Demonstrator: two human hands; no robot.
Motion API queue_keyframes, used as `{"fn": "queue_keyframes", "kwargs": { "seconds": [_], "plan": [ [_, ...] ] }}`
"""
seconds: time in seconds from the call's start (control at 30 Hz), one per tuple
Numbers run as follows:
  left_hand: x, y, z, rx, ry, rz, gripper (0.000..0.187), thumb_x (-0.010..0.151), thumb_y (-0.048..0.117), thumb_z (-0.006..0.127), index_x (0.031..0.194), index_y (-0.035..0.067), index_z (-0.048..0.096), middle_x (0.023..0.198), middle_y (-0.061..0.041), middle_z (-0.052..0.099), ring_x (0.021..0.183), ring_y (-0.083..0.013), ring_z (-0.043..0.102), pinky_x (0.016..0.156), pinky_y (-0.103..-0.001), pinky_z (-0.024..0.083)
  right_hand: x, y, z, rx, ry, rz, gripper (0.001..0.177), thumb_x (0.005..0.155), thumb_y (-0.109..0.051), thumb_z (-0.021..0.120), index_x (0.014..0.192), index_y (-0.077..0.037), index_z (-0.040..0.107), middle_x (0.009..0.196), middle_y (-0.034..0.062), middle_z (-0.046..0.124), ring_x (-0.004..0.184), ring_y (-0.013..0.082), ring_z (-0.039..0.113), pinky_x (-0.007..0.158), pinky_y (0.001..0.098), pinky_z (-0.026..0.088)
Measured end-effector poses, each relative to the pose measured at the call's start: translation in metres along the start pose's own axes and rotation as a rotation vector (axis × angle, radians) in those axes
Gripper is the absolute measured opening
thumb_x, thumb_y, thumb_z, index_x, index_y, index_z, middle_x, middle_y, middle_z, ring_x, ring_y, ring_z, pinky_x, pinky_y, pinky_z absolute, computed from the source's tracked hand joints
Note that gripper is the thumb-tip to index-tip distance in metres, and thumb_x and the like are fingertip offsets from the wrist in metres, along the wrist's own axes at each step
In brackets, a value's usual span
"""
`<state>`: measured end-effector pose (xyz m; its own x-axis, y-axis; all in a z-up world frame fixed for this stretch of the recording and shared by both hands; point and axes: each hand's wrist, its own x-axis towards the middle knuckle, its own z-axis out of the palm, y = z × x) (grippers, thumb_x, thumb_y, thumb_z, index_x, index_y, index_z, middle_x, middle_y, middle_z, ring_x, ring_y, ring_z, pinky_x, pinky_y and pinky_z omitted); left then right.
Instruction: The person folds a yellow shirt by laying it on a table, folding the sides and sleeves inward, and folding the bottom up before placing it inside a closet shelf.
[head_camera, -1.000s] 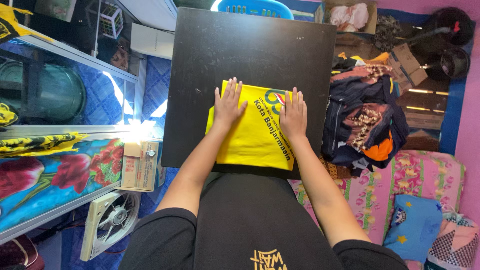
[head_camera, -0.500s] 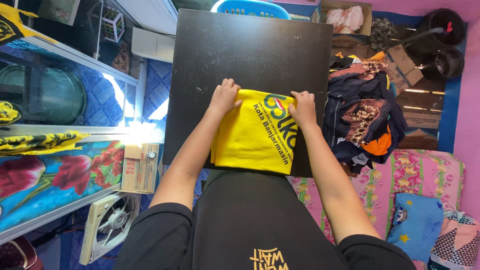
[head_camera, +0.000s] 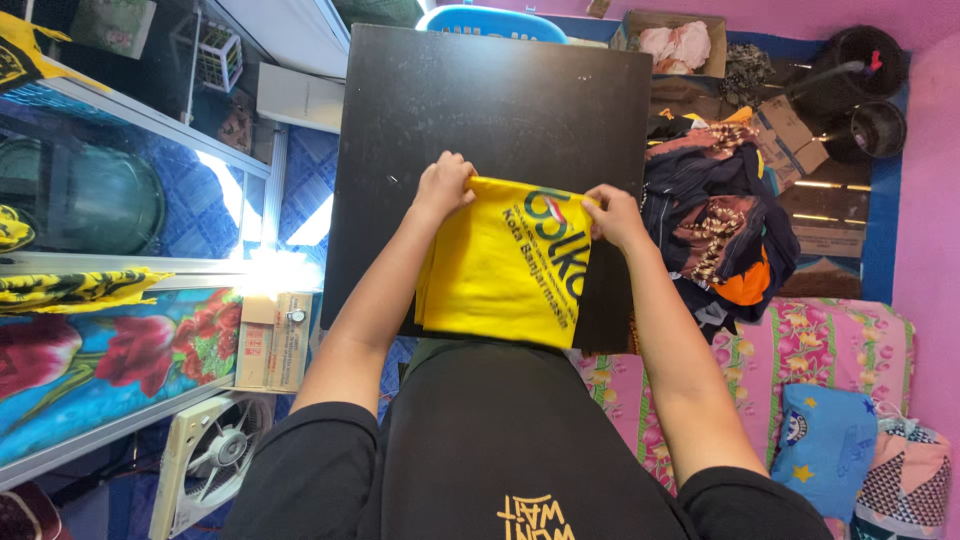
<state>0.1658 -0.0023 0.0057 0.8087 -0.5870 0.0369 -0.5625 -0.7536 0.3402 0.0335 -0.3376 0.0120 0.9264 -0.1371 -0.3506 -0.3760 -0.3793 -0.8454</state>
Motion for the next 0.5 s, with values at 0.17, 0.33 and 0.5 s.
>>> {"fn": "queue_keyframes", "kwargs": {
  "seconds": [0.17, 0.33, 0.5],
  "plan": [
    [0.009, 0.009, -0.027, -0.024, 0.162, -0.040, 0.022, 0.074, 0.016, 0.082, 0.095, 0.016, 0.077, 0.099, -0.003, 0.066, 0.101, -0.0234, 0.063, 0.087, -0.038, 0.056, 0.008, -0.008, -0.009, 0.099, 0.020, -0.190, 0.025, 0.093, -0.005, 0.071, 0.117, 0.002, 0.068, 0.086, 0.0054, 0.073, 0.064, 0.0092, 0.069, 0.058, 0.0234, 0.056],
    [0.014, 0.030, -0.078, -0.116, 0.345, -0.030, 0.018, 0.076, 0.011, 0.081, 0.093, 0.015, 0.075, 0.099, -0.002, 0.065, 0.101, -0.0231, 0.063, 0.083, -0.037, 0.057, 0.012, -0.041, -0.027, 0.237, 0.105, -0.202, 0.020, 0.096, 0.001, 0.066, 0.116, 0.003, 0.067, 0.083, 0.0081, 0.069, 0.063, 0.0135, 0.067, 0.055, 0.0281, 0.054],
    [0.023, 0.059, -0.133, -0.210, 0.543, -0.056, 0.012, 0.091, 0.014, 0.081, 0.101, 0.014, 0.074, 0.103, 0.000, 0.071, 0.098, -0.0224, 0.065, 0.084, -0.038, 0.057, 0.008, -0.087, -0.041, 0.288, 0.240, -0.441, 0.022, 0.097, 0.008, 0.061, 0.118, 0.002, 0.064, 0.110, 0.0073, 0.070, 0.087, 0.0121, 0.073, 0.078, 0.0239, 0.058]
  ]
}}
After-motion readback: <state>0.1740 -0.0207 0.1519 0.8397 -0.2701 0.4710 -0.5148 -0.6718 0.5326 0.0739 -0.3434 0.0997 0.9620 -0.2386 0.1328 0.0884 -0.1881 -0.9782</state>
